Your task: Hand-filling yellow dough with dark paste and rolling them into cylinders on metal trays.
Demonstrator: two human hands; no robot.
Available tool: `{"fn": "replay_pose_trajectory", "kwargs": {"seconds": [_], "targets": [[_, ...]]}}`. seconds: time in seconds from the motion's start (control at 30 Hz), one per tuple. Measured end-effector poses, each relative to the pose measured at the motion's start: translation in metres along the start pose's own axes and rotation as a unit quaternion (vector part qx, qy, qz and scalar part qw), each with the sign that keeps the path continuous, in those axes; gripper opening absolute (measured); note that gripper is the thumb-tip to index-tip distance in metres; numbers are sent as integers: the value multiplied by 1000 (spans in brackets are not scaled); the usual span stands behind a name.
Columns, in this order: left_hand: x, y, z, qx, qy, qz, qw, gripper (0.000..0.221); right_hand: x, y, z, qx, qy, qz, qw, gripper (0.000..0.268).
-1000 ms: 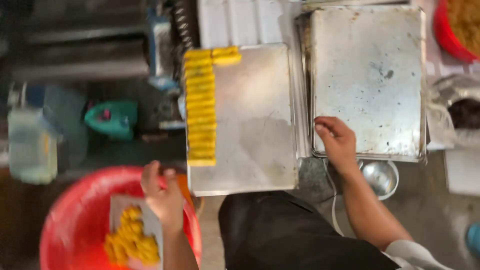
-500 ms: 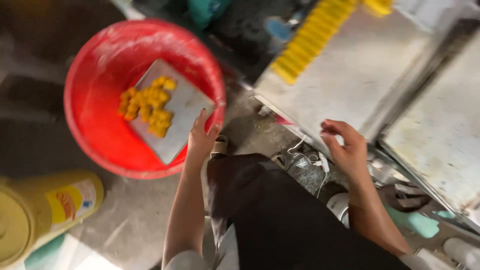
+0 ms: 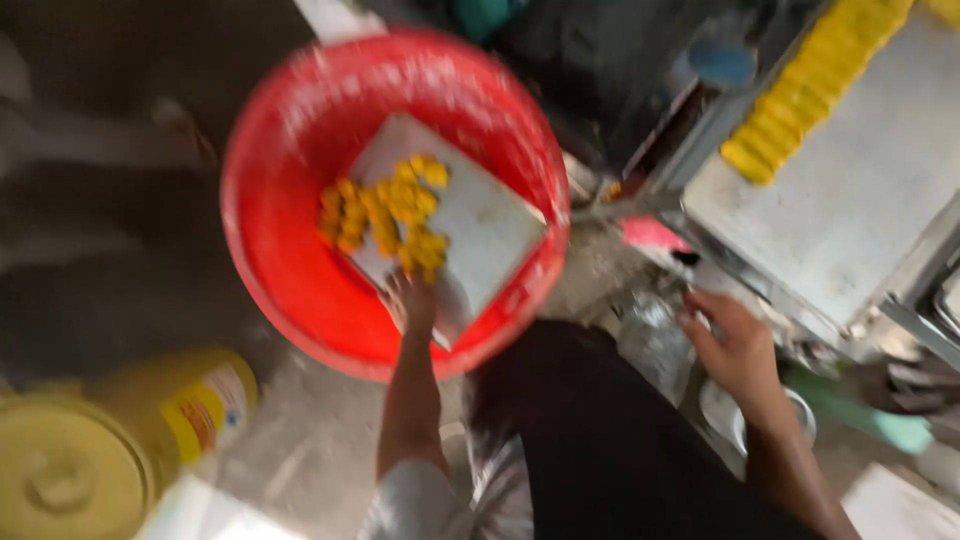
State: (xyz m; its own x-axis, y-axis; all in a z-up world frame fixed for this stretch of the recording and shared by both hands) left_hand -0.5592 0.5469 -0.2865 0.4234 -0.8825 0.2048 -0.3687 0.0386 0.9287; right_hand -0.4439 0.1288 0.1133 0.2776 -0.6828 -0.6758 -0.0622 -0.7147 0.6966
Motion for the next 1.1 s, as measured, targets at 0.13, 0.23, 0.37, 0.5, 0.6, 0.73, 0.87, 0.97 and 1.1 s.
{"fn": "replay_pose_trajectory", "kwargs": {"seconds": [0.13, 0.23, 0.37, 0.5, 0.6, 0.73, 0.87, 0.97, 1.1], "targets": [[-9, 1, -20, -17, 8, 71, 997, 19, -23, -14, -15, 15, 13, -3, 1000, 28], [-8, 65, -49, 79, 130, 256, 955, 16, -34, -14, -24, 35, 21, -12, 999, 26], [55, 189, -109, 39, 239, 462, 853, 8, -30, -19, -27, 70, 21, -12, 997, 26], [173, 224, -137, -80, 265, 646, 712, 8, -57, -34, -42, 71, 24, -141, 987, 46], [276, 253, -135, -139, 246, 723, 630, 10, -59, -35, -48, 75, 6, -224, 972, 64], [378, 280, -135, -89, 68, 645, 756, 9, -31, 5, -50, 173, -84, -298, 935, 31], [475, 266, -118, -221, 69, 702, 673, 9, 44, 66, -37, 278, -230, -469, 806, 16], [560, 254, -78, -458, 128, 789, 389, 37, 101, 141, -7, 313, -237, -497, 774, 20], [665, 301, -47, -499, -211, 616, 571, 38, 165, 251, 26, 192, -220, -456, 841, 28]]}}
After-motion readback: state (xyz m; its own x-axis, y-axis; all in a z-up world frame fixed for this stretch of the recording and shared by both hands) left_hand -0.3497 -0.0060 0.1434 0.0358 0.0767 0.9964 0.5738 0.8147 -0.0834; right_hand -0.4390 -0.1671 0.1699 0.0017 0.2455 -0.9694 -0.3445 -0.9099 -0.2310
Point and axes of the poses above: each hand's wrist, its own z-axis away from the middle knuckle, its own y-axis out of the back of the hand, x = y × z, the point moved 6 cm from there along -z, towards the middle knuckle, and after that the axes turned 12 degrees about x, right-handed, at the moved point
